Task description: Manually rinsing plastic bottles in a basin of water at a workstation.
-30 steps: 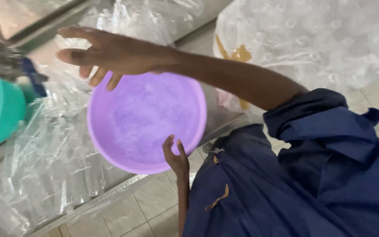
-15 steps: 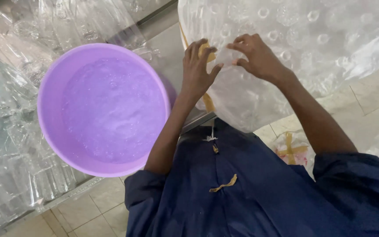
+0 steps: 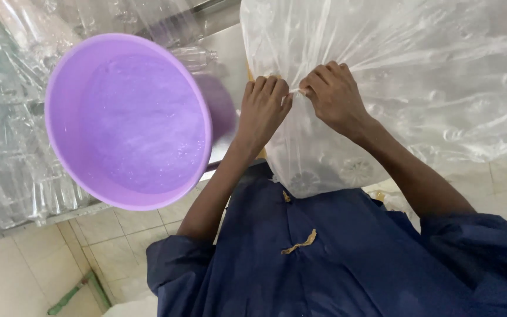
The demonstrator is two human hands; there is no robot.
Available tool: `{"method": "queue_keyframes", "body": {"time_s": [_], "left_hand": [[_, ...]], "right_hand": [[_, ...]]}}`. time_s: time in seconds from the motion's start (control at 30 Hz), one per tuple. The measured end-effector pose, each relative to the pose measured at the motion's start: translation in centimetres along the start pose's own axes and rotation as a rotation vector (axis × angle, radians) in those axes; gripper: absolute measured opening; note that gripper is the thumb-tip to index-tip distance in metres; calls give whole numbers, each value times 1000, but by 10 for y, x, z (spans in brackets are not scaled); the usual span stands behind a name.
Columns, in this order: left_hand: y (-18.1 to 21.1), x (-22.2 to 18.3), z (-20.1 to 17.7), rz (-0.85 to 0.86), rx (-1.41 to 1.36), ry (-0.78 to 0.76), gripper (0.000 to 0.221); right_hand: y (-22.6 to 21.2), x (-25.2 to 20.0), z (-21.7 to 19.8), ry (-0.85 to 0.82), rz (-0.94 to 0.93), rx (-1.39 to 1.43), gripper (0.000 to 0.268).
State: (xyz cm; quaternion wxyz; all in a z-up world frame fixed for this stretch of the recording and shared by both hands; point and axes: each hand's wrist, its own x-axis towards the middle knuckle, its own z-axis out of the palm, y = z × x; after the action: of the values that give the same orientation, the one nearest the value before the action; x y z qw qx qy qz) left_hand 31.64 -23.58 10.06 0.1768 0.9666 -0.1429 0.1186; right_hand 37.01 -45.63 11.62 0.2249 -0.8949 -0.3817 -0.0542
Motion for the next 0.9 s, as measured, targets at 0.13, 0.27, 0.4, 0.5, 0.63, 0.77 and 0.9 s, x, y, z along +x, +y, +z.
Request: {"method": "queue_keyframes", "body": {"time_s": [0.13, 0.27, 0.4, 0.5, 0.63, 0.77, 0.9], "left_hand": [[1, 7, 33, -79, -24, 58, 20], [4, 8, 42, -207, -108, 65, 21], [15, 10, 34, -286, -181, 143, 20], [15, 6, 39, -306, -164, 178, 20], [14, 8, 38, -316, -178, 226, 19], [18, 12, 22, -280, -209, 264, 28], [19, 7, 24, -225, -242, 274, 26]], "right_hand": [[1, 1, 4, 44, -42, 85, 30], [-4, 0, 9, 87, -25, 125, 27], [-15, 0, -4, 90, -12, 152, 25], [-19, -1, -9, 90, -10, 150, 23], [-23, 0, -17, 93, -13, 144, 23], [-29, 0, -22, 97, 4, 133, 23], [-30, -8, -21, 80, 14, 114, 23]]}}
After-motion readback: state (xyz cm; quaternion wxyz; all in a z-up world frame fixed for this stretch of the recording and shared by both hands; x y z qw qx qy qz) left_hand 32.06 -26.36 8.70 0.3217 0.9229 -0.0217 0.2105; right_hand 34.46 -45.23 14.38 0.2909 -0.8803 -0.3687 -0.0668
